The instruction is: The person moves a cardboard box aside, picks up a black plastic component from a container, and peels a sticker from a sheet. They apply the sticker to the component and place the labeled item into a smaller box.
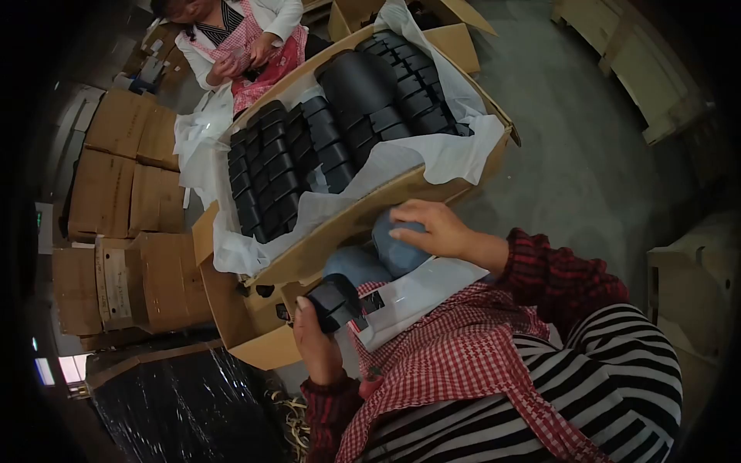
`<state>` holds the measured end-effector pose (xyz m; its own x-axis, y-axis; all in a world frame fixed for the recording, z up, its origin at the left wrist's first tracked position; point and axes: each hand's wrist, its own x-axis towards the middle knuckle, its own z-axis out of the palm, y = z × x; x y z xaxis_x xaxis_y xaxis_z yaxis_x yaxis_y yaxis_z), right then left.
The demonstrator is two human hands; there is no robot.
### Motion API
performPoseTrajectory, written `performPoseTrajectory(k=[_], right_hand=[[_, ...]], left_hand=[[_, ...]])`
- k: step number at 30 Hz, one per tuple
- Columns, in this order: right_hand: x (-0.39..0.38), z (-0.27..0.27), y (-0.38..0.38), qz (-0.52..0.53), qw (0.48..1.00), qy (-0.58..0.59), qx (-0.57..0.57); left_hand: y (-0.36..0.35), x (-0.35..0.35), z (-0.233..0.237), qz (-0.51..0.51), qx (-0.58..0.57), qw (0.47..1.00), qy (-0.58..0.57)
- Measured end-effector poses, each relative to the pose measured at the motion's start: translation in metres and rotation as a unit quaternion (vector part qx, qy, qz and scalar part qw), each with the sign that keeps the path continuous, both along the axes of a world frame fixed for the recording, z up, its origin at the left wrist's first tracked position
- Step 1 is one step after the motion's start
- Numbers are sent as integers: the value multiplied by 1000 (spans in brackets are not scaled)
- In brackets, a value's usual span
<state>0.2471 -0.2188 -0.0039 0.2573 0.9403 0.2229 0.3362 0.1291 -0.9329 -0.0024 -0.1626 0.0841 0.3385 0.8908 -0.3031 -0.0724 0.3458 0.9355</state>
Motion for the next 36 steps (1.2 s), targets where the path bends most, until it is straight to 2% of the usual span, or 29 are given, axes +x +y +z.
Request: performPoseTrajectory(k=[1,2,4,7,9,12,13,14,15,16,18,20,22,24,28,30,31,32,35,36], right_hand=[[6,-9,-7,36,996,-87,-8],[5,-13,-13,38,996,-86,-9],[-5,-21,-26,58,986,-154,30],[-32,-27,-29,118,973,-191,52],[-54,-23,-22,149,970,-192,29],[-77,-29,-9,173,958,-231,9],[-82,-33,-5,177,949,-257,-33],[-86,-36,-2,181,939,-284,-74],[-88,-41,0,185,938,-283,-72],[-89,-47,2,206,942,-240,-109],[-86,-46,2,227,942,-198,-146],[-81,-41,-1,140,966,-217,4],[-81,-34,-4,168,954,-247,-20],[-83,-36,-6,193,941,-275,-44],[-82,-40,-6,158,960,-231,-30],[-75,-32,-3,148,964,-219,-19],[-70,-27,-2,149,975,-163,-36],[-66,-21,-1,151,981,-106,-53],[-50,10,0,140,988,-59,-21],[-44,21,0,139,988,-61,-17]], left_hand=[[3,-8,-3,49,10,999,5],[4,-18,-7,98,18,995,10],[11,-32,-22,93,12,996,-1],[13,-35,-30,86,49,993,58],[9,-25,-32,162,82,977,108],[2,-9,-17,154,126,976,89],[2,-11,-16,153,140,975,84],[6,-21,-26,107,180,970,123],[9,-31,-33,61,217,961,161],[9,-40,-39,65,216,961,162],[9,-50,-44,36,131,978,158],[7,-46,-42,57,125,977,161],[6,-41,-40,76,120,976,162],[7,-39,-39,54,83,984,149],[8,-41,-43,33,87,979,181],[8,-39,-44,15,125,976,177],[8,-36,-43,15,127,976,176],[6,-32,-40,-18,146,970,192],[3,-19,-32,-74,153,965,199],[5,-16,-33,-124,173,957,199]])
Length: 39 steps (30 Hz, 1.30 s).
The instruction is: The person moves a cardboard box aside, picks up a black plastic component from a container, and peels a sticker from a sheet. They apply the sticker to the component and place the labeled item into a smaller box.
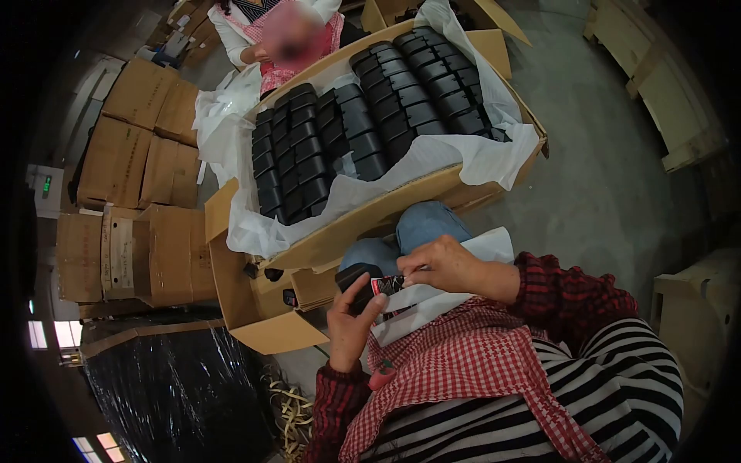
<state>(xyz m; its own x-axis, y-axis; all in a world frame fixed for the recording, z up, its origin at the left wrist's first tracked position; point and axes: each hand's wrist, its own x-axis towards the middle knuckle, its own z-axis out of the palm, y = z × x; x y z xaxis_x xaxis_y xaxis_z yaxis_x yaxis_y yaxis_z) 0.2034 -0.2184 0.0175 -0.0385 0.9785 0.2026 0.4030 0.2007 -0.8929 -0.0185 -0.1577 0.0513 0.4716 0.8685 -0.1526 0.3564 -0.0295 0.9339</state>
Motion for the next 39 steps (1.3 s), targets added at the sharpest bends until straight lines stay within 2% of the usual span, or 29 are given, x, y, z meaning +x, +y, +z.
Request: performPoseTrajectory(k=[1,2,5,7,9,10,13,17,19,24,25,29,30,31,32,35,37,39], right_hand=[[6,11,-1,6,1000,15,-14],[11,20,-2,12,999,30,-26],[27,38,-4,4,1000,23,-20],[36,50,-8,-23,1000,-7,9],[40,47,-13,-67,994,1,84],[44,43,-14,-87,985,-43,145],[51,40,-14,-118,964,-76,224],[52,33,-25,-162,952,-97,241],[55,28,-31,-169,958,-108,205],[67,18,-41,-234,949,-111,182],[71,18,-45,-239,945,-117,191],[79,19,-57,-265,941,-107,182],[78,22,-62,-291,953,-5,85],[77,24,-64,-310,946,98,-12],[78,21,-66,-309,937,150,-65],[79,25,-68,-329,924,184,-65],[81,34,-70,-331,917,215,-60],[87,44,-77,-328,910,247,-53]], left_hand=[[1,5,0,-54,11,998,7],[2,15,3,-56,50,997,-6],[2,37,15,-6,-169,982,-82],[4,50,17,-17,-160,984,-80],[4,65,12,-13,-195,972,-132],[2,72,13,-12,-213,964,-161],[2,81,10,-25,-277,949,-146],[-5,93,-3,-7,-387,909,-152],[-7,98,-5,-6,-423,890,-168],[-18,114,-18,-155,-442,875,-118],[-20,120,-16,-165,-432,883,-79],[-23,135,-54,-195,-405,891,-63],[-22,140,-54,-228,-205,952,3],[-20,144,-55,-250,6,966,68],[-20,150,-52,-251,5,965,69],[-23,163,-45,-240,71,966,68],[-27,169,-44,-283,116,947,102],[-29,172,-43,-294,89,946,101]])
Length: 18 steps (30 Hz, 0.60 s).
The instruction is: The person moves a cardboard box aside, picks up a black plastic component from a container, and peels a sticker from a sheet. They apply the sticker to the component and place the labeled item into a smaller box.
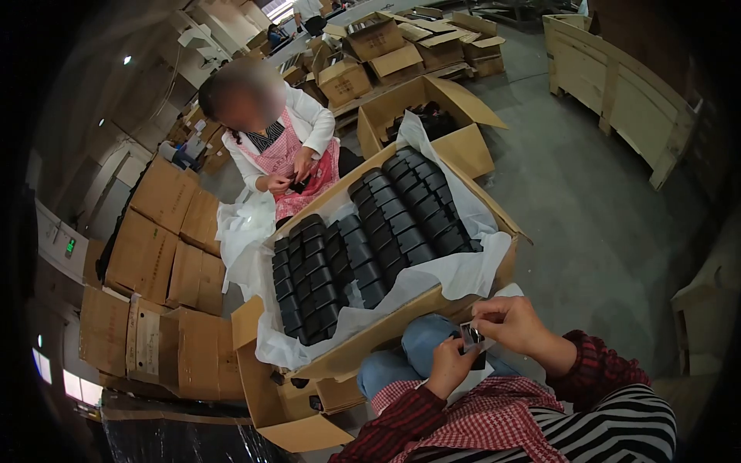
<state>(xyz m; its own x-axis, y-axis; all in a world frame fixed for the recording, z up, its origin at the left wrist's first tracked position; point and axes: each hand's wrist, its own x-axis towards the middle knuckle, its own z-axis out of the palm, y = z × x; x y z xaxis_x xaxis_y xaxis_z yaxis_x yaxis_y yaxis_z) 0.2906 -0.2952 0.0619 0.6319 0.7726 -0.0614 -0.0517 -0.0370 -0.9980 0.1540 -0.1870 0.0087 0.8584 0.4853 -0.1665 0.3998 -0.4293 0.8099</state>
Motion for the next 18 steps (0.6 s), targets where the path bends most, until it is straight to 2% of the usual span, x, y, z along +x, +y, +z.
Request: performPoseTrajectory(k=[2,5,6,8,9,10,11,12,14,15,16,17,18], right_hand=[[8,14,-7,56,997,47,13],[12,39,-9,50,998,1,46],[12,41,-7,50,998,1,43],[10,43,-2,50,992,-90,79],[9,45,1,53,993,-84,69],[9,46,4,54,979,-178,79],[7,46,5,60,959,-266,83],[1,46,5,69,965,-247,60],[0,51,14,154,959,-160,174],[-3,51,16,156,962,-153,166],[-4,53,21,217,961,-75,152],[-5,55,27,276,951,0,140],[-7,46,37,249,961,-17,123]], left_hand=[[0,-3,-2,5,-26,1000,10],[3,-5,-7,1,-24,999,41],[4,-7,-5,-5,12,1000,-2],[4,-14,11,11,40,998,-49],[5,-15,23,33,29,998,-52],[11,-20,18,5,51,996,-79],[15,-20,28,8,27,992,-121],[15,-22,38,13,0,987,-158],[14,-29,50,73,-152,965,-198],[12,-32,62,98,-238,942,-214],[14,-35,72,120,-317,912,-231],[17,-41,75,135,-350,898,-228],[17,-46,80,134,-350,899,-228]])
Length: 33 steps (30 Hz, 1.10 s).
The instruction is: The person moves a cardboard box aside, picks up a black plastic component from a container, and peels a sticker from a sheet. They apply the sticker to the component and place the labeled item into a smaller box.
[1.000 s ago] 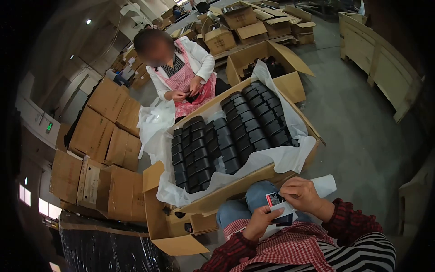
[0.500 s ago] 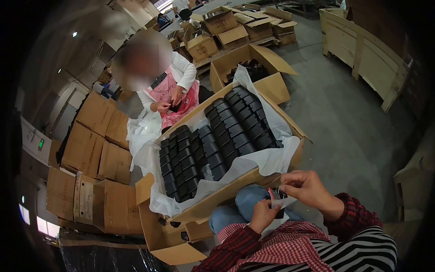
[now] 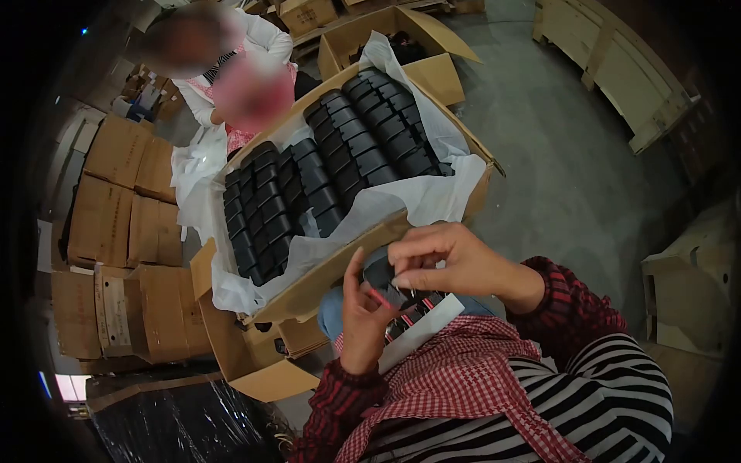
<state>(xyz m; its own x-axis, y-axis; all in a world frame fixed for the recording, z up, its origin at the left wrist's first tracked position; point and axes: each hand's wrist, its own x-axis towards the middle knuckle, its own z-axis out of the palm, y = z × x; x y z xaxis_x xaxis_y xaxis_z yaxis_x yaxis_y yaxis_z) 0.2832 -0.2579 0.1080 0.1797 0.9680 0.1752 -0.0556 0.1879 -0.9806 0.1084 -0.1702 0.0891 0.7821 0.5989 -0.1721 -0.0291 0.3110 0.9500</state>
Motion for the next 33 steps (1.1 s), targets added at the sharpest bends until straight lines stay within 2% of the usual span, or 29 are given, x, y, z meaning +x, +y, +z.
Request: performPoseTrajectory(k=[1,2,3,4,6,7,9,10,12,33], right_hand=[[-1,-8,7,1,1000,0,1],[-3,-16,12,-89,988,-123,14],[-6,-19,16,-176,954,-242,26],[-10,-19,18,-170,955,-241,23],[-16,-15,21,-228,929,-273,101],[-19,-14,22,-226,929,-274,100],[-26,-13,23,-181,967,-166,60],[-31,-13,24,-181,967,-167,58],[-40,-14,27,-120,990,-70,3],[-50,-28,42,-110,990,-86,2]], left_hand=[[-1,-4,8,25,-28,999,15],[-1,-8,13,51,-56,997,30],[2,-12,13,55,-59,996,31],[4,-15,14,66,-68,995,37],[5,-21,13,79,-82,993,43],[6,-23,13,81,-86,992,45],[8,-26,12,83,-93,991,45],[8,-28,11,81,-76,993,34],[8,-31,11,78,-62,995,22],[13,-43,10,84,-80,993,20]])
